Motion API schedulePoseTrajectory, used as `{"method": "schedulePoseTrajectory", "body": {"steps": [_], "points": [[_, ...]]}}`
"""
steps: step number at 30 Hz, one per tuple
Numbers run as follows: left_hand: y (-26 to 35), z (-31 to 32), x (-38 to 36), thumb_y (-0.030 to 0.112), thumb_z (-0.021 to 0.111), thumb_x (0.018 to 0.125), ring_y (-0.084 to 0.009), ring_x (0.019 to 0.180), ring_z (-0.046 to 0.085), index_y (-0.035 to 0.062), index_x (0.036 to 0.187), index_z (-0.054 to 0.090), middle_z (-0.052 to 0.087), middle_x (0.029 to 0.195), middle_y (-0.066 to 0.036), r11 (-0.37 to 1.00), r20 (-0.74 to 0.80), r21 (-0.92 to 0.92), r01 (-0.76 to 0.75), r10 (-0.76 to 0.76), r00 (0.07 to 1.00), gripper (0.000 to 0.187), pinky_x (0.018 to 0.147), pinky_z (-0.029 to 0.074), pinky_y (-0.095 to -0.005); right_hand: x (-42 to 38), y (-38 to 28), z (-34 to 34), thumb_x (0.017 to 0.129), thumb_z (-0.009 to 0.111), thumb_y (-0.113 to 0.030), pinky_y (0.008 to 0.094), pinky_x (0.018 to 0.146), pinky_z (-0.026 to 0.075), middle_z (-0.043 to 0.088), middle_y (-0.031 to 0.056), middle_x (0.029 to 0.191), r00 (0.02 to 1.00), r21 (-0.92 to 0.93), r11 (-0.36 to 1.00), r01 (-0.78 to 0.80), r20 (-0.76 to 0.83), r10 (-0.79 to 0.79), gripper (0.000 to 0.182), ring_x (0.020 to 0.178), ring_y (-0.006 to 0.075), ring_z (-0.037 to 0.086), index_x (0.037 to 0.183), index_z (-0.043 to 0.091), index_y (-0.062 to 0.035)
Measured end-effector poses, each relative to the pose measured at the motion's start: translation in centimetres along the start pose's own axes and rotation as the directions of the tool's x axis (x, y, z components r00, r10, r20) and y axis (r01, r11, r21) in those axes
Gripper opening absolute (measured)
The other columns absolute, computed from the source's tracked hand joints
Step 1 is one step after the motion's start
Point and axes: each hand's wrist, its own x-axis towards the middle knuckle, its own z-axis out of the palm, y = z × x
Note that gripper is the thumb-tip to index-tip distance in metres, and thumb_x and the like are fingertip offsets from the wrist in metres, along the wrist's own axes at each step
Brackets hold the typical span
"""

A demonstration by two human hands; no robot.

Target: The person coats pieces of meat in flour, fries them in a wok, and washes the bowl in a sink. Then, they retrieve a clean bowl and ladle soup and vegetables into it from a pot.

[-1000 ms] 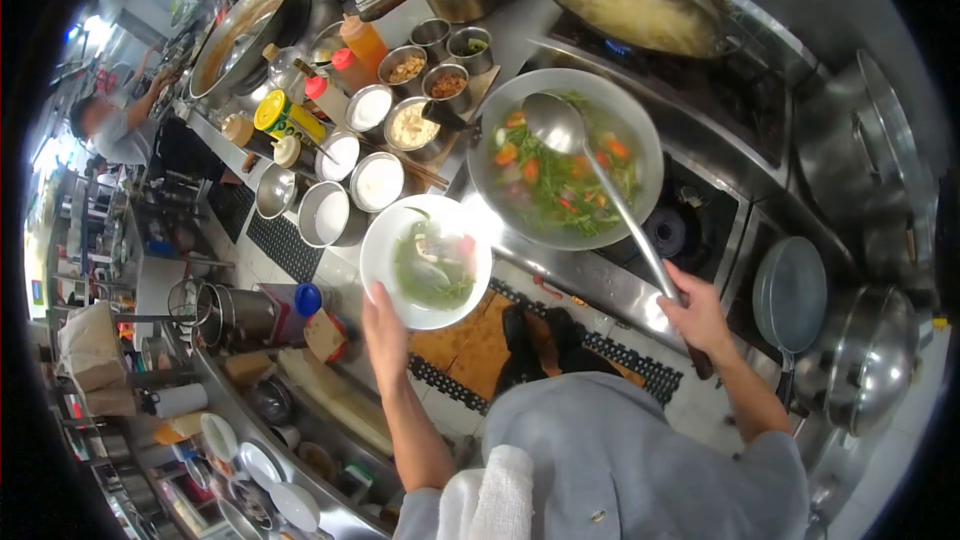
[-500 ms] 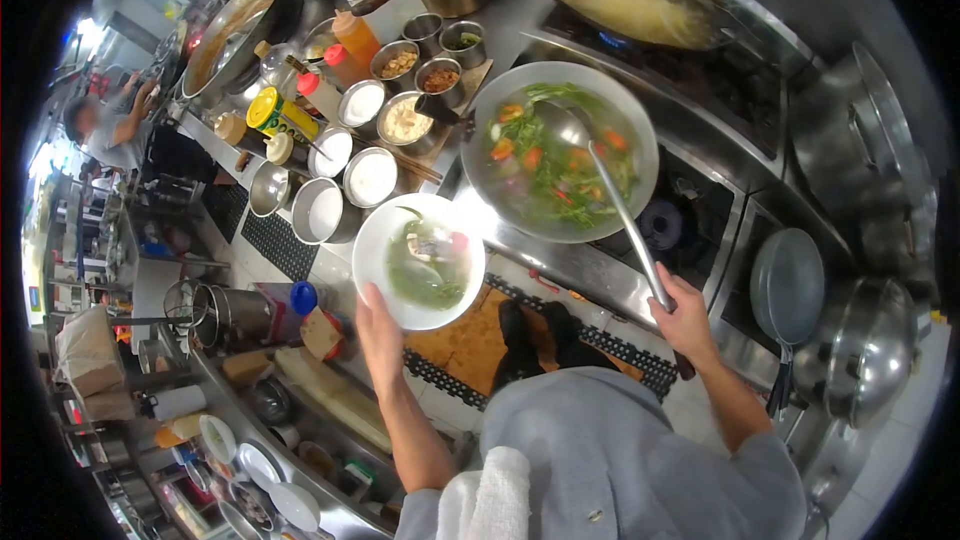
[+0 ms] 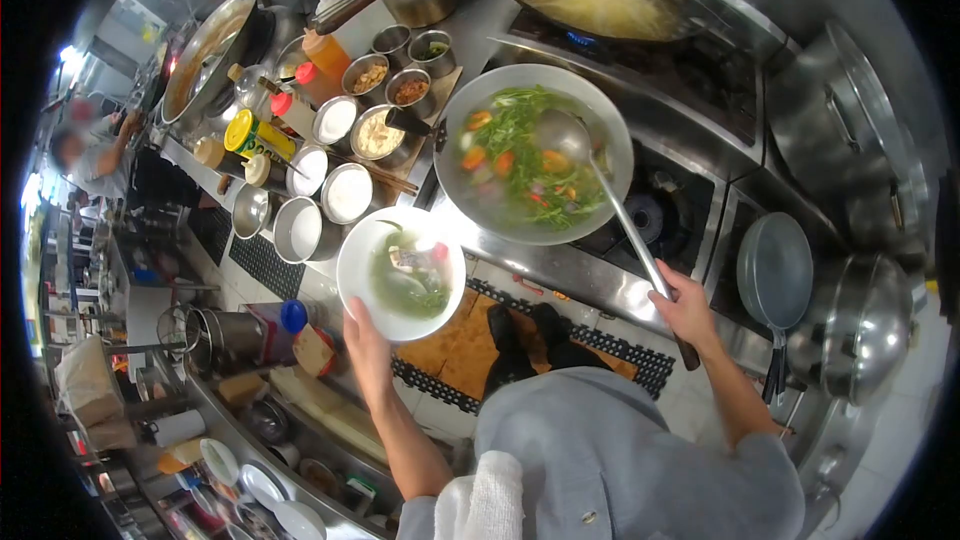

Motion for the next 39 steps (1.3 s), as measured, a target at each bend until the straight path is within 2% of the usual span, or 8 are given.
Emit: {"method": "schedulePoseTrajectory", "body": {"steps": [4, 8, 22, 26, 28, 33, 35, 39], "points": [[0.1, 0.1, 0.0, 0.033, 0.039, 0.104, -0.0176, 0.106, 0.055, -0.0059, 0.132, 0.047, 0.059, 0.12, -0.013, 1.0, 0.009, -0.009, -0.001, 0.001, 1.0, 0.049, 0.093, 0.042, -0.0309, 0.8, -1.4, -0.8, 0.085, 0.062, 0.001, 0.0206, 0.043, 0.039, 0.054, 0.0, 0.064, 0.955, 0.274, 0.921, -0.278, 0.185, 0.233, 0.054, 0.048, 0.0046, 0.046, 0.137, 0.049, -0.0019], [0.5, 0.3, -0.2, 0.032, 0.037, 0.104, -0.0179, 0.107, 0.054, -0.0059, 0.131, 0.047, 0.059, 0.121, -0.013, 1.0, 0.024, -0.004, -0.025, 0.025, 0.999, 0.048, 0.093, 0.041, -0.0312, 0.6, -1.6, -2.5, 0.086, 0.063, 0.001, 0.0209, 0.043, 0.039, 0.056, 0.0, 0.068, 0.942, 0.392, 0.868, -0.306, 0.257, 0.216, 0.052, 0.049, 0.0051, 0.048, 0.136, 0.049, -0.0015], [-0.5, 0.2, 0.1, 0.035, 0.038, 0.104, -0.0211, 0.113, 0.053, -0.0066, 0.134, 0.046, 0.057, 0.126, -0.016, 1.0, 0.004, 0.015, 0.013, -0.013, 1.0, 0.051, 0.098, 0.038, -0.0323, 0.1, -0.6, -3.3, 0.08, 0.069, 0.0, 0.0238, 0.055, 0.045, 0.058, 0.0068, 0.089, 1.0, 0.009, 1.0, 0.004, -0.018, -0.004, 0.058, 0.063, 0.0074, 0.052, 0.135, 0.051, -0.002], [-0.6, 0.1, 0.1, 0.035, 0.039, 0.103, -0.022, 0.114, 0.053, -0.0068, 0.134, 0.045, 0.056, 0.127, -0.017, 0.999, -0.007, -0.004, 0.043, -0.043, 0.999, 0.052, 0.098, 0.038, -0.0325, 0.4, -0.1, -2.1, 0.08, 0.069, -0.002, 0.025, 0.059, 0.045, 0.059, 0.0082, 0.088, 0.998, 0.022, 0.998, -0.056, -0.027, 0.057, 0.057, 0.065, 0.0097, 0.053, 0.134, 0.051, -0.0012], [-0.8, 0.0, 0.2, 0.035, 0.039, 0.104, -0.0219, 0.114, 0.053, -0.0068, 0.134, 0.045, 0.056, 0.127, -0.017, 0.999, -0.009, 0.001, 0.044, -0.044, 0.999, 0.052, 0.098, 0.038, -0.0324, 0.6, 0.5, -1.4, 0.08, 0.069, -0.003, 0.027, 0.063, 0.046, 0.059, 0.0103, 0.087, 0.992, -0.16, 0.982, 0.104, -0.054, -0.114, 0.057, 0.069, 0.0127, 0.054, 0.133, 0.051, -0.0003], [-0.9, -0.1, 0.3, 0.034, 0.038, 0.104, -0.0213, 0.114, 0.053, -0.0067, 0.134, 0.046, 0.057, 0.126, -0.017, 1.0, -0.002, 0.012, 0.027, -0.027, 1.0, 0.051, 0.098, 0.039, -0.0322, 1.6, 1.5, 0.3, 0.08, 0.069, -0.005, 0.0279, 0.062, 0.046, 0.058, 0.0092, 0.081, 0.986, -0.174, 0.974, 0.145, -0.057, -0.156, 0.055, 0.066, 0.0137, 0.054, 0.132, 0.051, 0.0003], [-1.1, -0.1, 0.4, 0.033, 0.038, 0.104, -0.021, 0.112, 0.054, -0.0067, 0.133, 0.046, 0.057, 0.125, -0.016, 1.0, 0.009, -0.01, 0.009, -0.009, 1.0, 0.05, 0.097, 0.039, -0.0321, 1.7, 1.4, 0.7, 0.082, 0.067, -0.003, 0.0265, 0.054, 0.044, 0.056, 0.0061, 0.077, 0.999, 0.031, 0.999, -0.038, 0.005, 0.038, 0.054, 0.059, 0.011, 0.052, 0.133, 0.051, -0.0001], [-0.7, -0.1, 0.2, 0.034, 0.038, 0.104, -0.0208, 0.111, 0.054, -0.0069, 0.133, 0.046, 0.058, 0.123, -0.015, 0.999, 0.002, 0.017, 0.048, -0.048, 0.999, 0.05, 0.097, 0.04, -0.032, 1.8, 0.3, 0.1, 0.085, 0.063, -0.001, 0.0239, 0.046, 0.042, 0.055, 0.0041, 0.075, 0.972, 0.312, 0.928, -0.204, 0.174, 0.155, 0.052, 0.056, 0.0073, 0.051, 0.135, 0.05, -0.0002]]}}
